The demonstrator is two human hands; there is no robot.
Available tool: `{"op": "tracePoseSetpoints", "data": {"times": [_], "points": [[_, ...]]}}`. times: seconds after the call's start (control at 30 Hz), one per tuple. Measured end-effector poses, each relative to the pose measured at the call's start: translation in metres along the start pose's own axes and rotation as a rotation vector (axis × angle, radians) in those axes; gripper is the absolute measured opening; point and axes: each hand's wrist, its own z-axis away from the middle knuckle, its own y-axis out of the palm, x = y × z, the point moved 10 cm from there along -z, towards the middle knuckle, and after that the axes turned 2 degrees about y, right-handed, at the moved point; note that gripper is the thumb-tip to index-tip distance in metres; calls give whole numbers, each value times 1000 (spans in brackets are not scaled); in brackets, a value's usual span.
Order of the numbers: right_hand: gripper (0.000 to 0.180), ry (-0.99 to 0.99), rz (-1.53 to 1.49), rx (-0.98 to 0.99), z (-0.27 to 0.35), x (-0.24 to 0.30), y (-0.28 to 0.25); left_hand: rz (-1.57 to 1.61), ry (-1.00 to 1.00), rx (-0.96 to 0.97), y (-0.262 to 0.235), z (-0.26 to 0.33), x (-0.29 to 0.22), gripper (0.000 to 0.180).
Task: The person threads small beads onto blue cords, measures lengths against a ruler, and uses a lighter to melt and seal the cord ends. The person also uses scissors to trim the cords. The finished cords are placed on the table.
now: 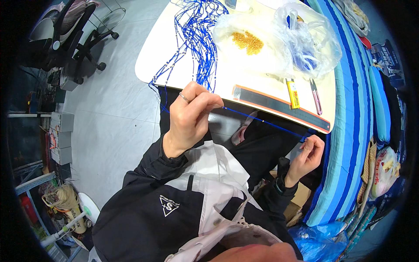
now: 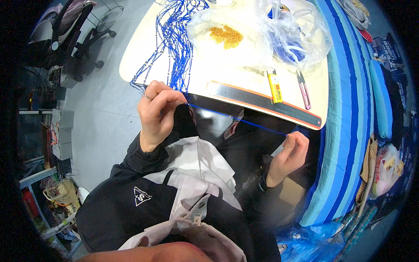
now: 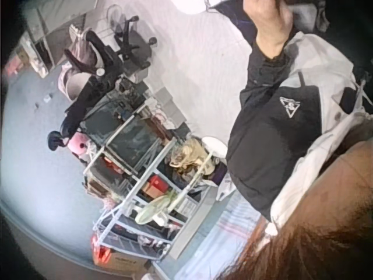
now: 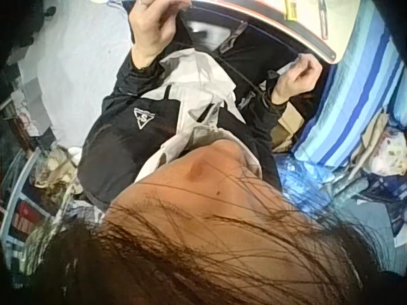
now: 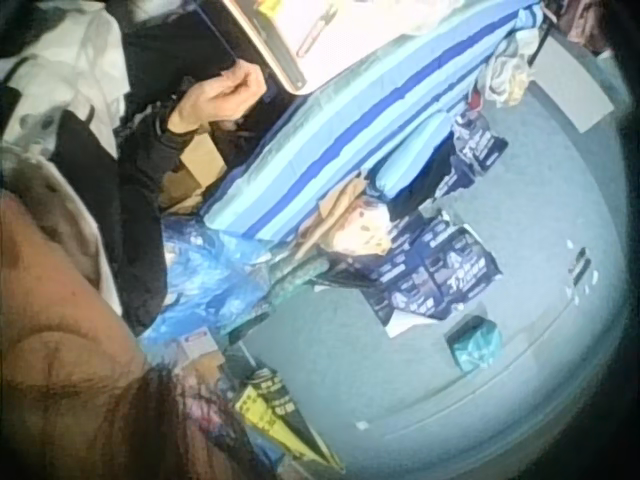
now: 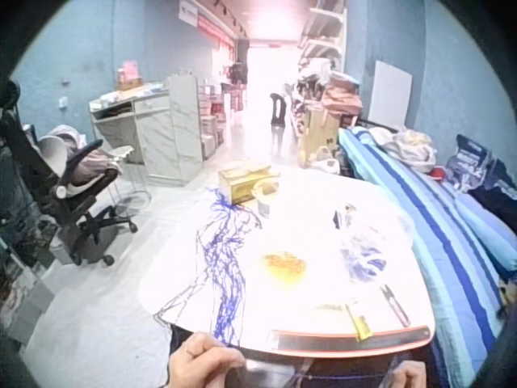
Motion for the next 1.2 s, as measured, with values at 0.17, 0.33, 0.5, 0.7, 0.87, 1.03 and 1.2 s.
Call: {"op": "tracePoseSetpoints", "data": {"times": [0.17,0.33,0.5,0.7,0.87,1.03,1.2], "points": [[13,180,-347,-42,6,-12,0,25,-22,-46,-4,4,3,17],[13,123,-679,-111,4,14,-5,111,54,69,10,-2,-3,8],[15,204,-710,69,-3,27,2,583,-374,355,39,12,18,8],[8,351,279,511,8,14,30,199,90,333,25,-1,-16,10],[37,120,-452,648,35,82,103,264,151,367,42,0,-31,12],[24,769,-1094,782,90,63,161,94,68,176,14,-5,-11,10],[25,810,-914,801,86,38,125,-28,-12,-213,-38,-3,21,6]]}}
